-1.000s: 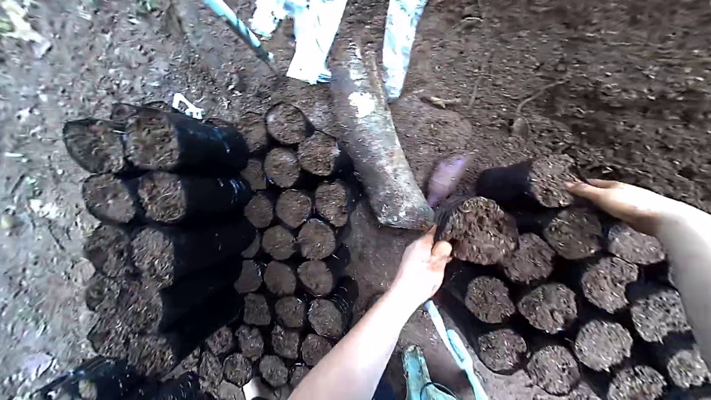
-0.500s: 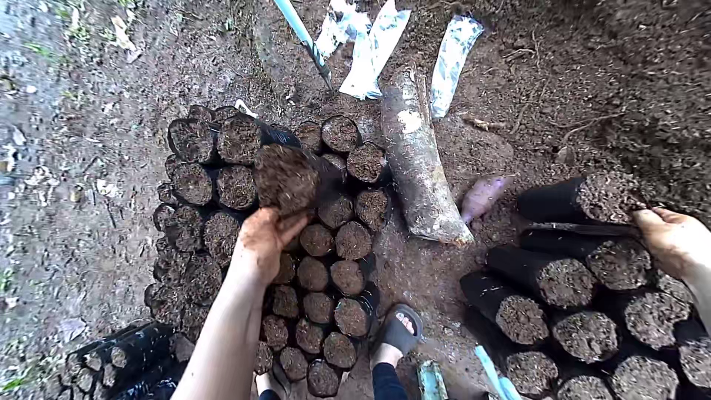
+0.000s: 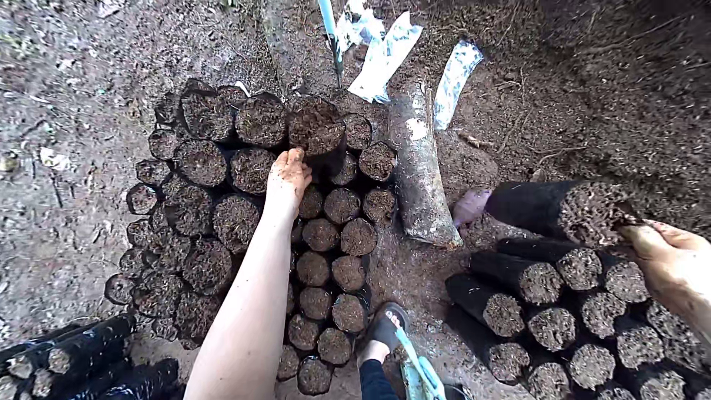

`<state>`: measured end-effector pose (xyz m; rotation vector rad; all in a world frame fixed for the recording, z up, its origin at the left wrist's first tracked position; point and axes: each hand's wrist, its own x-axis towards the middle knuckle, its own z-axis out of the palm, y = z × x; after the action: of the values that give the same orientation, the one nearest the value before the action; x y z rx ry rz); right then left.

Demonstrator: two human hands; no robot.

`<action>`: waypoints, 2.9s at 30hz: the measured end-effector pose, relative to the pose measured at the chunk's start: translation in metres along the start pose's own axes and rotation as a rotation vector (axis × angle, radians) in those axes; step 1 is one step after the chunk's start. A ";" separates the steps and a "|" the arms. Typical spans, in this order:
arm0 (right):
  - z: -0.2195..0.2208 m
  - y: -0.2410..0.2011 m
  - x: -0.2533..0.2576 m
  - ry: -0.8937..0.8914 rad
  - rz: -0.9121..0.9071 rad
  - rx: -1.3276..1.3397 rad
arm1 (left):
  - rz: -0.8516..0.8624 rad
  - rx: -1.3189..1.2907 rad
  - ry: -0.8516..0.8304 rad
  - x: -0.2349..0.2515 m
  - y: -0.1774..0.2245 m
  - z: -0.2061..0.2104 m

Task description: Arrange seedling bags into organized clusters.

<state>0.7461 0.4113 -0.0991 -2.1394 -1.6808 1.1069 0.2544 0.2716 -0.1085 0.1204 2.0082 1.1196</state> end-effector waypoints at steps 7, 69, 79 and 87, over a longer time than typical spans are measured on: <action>0.058 -0.115 -0.066 -0.315 -0.082 0.043 | 0.090 0.774 -0.082 0.008 0.028 -0.033; 0.267 -0.320 -0.078 -0.603 -0.350 -0.582 | -0.148 -0.116 -0.130 -0.059 -0.093 -0.059; 0.235 -0.199 -0.152 -0.520 -0.522 -0.168 | 0.915 0.835 -0.061 -0.025 0.029 -0.032; 0.127 0.005 -0.254 -0.459 -0.026 0.152 | 1.023 1.065 -0.135 0.012 0.007 0.004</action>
<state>0.6479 0.1448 -0.0824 -1.8607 -1.7183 1.7584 0.2478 0.2836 -0.1119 1.8456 2.2089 0.3749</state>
